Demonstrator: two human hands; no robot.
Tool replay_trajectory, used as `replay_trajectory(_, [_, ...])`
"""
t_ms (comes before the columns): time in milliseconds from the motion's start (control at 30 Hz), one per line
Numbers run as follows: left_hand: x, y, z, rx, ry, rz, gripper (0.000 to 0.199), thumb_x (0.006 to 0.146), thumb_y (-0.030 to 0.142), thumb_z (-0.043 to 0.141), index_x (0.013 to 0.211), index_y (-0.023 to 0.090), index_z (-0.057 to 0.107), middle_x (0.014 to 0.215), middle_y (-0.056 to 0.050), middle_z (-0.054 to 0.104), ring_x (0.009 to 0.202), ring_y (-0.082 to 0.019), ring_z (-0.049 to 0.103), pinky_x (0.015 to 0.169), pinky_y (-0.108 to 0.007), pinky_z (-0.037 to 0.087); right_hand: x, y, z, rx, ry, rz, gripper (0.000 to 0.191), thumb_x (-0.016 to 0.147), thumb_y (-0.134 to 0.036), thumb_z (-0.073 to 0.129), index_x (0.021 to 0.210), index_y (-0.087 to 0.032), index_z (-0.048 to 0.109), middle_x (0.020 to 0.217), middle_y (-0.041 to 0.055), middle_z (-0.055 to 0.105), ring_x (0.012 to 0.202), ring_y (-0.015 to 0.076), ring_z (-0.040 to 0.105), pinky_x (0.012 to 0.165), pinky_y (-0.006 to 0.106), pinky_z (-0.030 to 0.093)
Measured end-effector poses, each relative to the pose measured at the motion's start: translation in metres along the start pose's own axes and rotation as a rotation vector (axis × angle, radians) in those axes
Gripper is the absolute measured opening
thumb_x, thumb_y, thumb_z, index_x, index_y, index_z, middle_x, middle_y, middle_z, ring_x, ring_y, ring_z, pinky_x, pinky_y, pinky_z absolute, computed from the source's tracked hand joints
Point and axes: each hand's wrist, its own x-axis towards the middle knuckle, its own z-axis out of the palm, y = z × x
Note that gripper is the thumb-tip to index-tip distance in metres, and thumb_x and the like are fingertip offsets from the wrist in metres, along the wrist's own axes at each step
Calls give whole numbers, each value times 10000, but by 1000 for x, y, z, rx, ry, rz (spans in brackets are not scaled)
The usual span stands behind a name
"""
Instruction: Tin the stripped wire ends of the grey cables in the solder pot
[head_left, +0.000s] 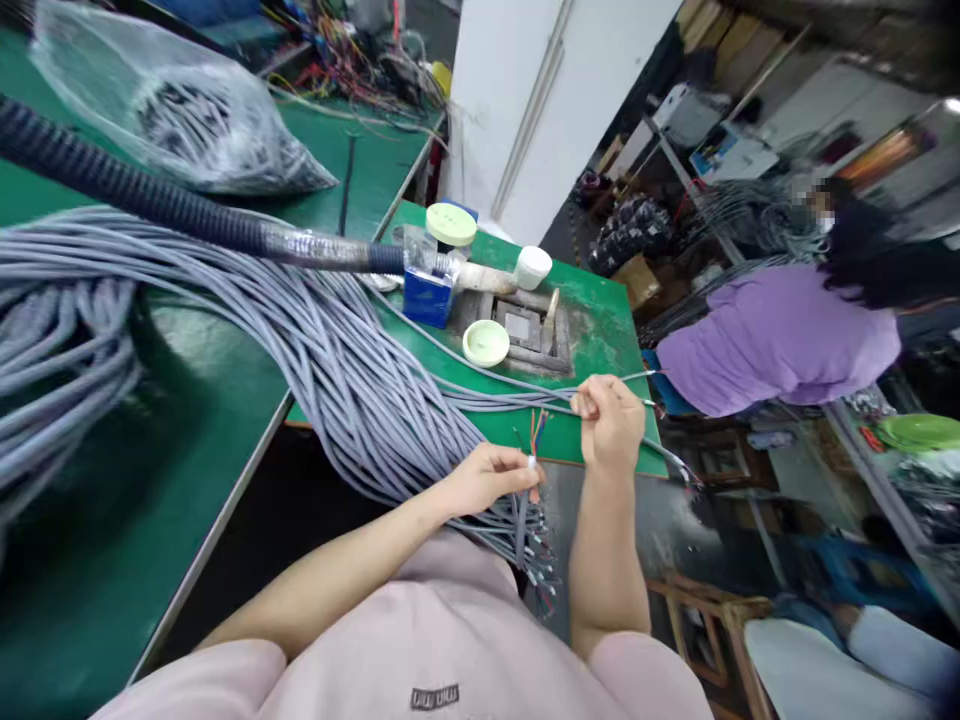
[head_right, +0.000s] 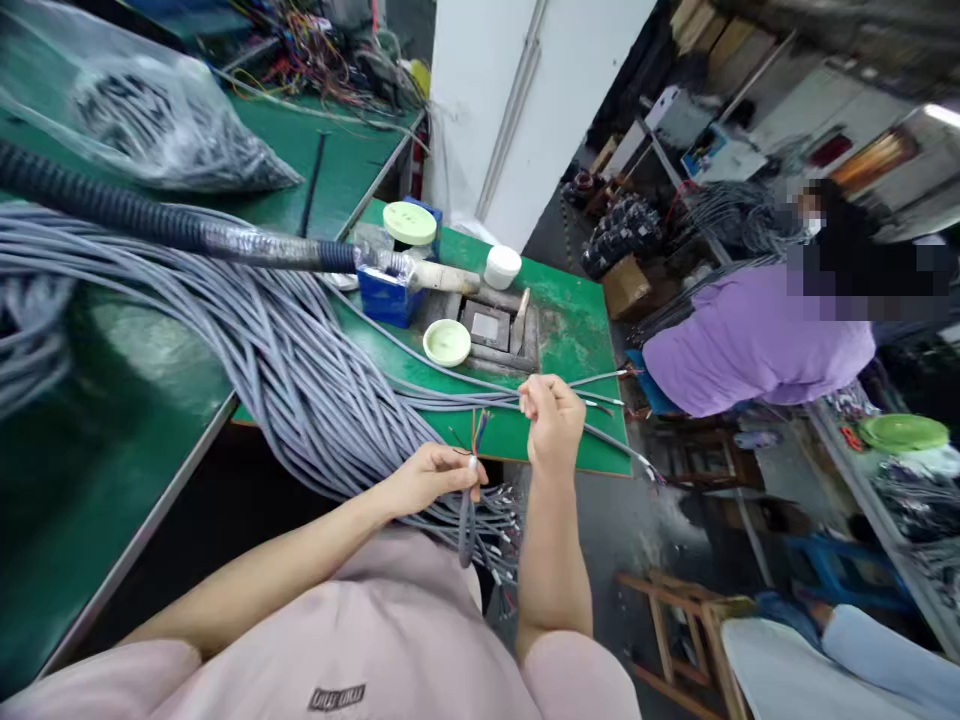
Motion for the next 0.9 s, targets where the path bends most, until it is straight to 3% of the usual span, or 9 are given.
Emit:
replay_trajectory(100, [4,4,-7,-8,52,8,418,609,478,809,740,91,722,613,-44,685,561,-106,591,590,-209,467,-22,-6,-3,-367,-194,-20,232,807,-293,600,605,-179,618,507,-44,489,484,89,418,505,233,328])
replay_trajectory(200, [4,4,-9,8,55,28,411,607,485,807,686,92,711,609,-39,681,566,-101,582,609,-212,466,-37,-10,3,-618,-349,-106,242,815,-297,620,609,-173,592,577,-26,533,564,99,471,573,238,359])
replay_trajectory(333, [3,-2,-9,71,48,63,395,647,479,785,657,92,707,628,-43,683,600,-107,583,640,-221,465,-45,-13,16,-773,-358,-293,342,842,-280,603,549,-177,460,537,-42,426,544,94,404,574,249,325])
replay_trajectory(467, [2,-3,-9,64,63,85,382,661,470,778,671,93,713,650,-45,690,619,-115,595,661,-230,471,-48,-14,15,-791,-306,-348,378,885,-233,534,531,-179,414,543,-29,444,547,96,429,570,250,332])
replay_trajectory(567, [3,-2,-9,38,92,98,360,655,451,788,695,100,721,635,-36,689,592,-98,579,631,-208,455,-54,-14,7,-749,-271,-344,349,891,-208,534,548,-174,481,574,-11,536,582,102,506,601,248,372])
replay_trajectory(700, [3,1,-11,54,114,98,395,662,472,778,782,98,738,624,-39,687,567,-92,558,592,-198,428,-63,-12,-1,-693,-257,-333,207,888,-185,550,701,-169,636,653,9,632,615,112,556,623,253,408])
replay_trajectory(900, [4,3,-16,35,153,85,441,646,510,776,796,97,735,624,-48,682,561,-97,551,589,-209,429,-70,-6,-10,-622,-248,-369,120,858,-120,581,887,-186,677,758,15,662,683,125,582,661,270,446])
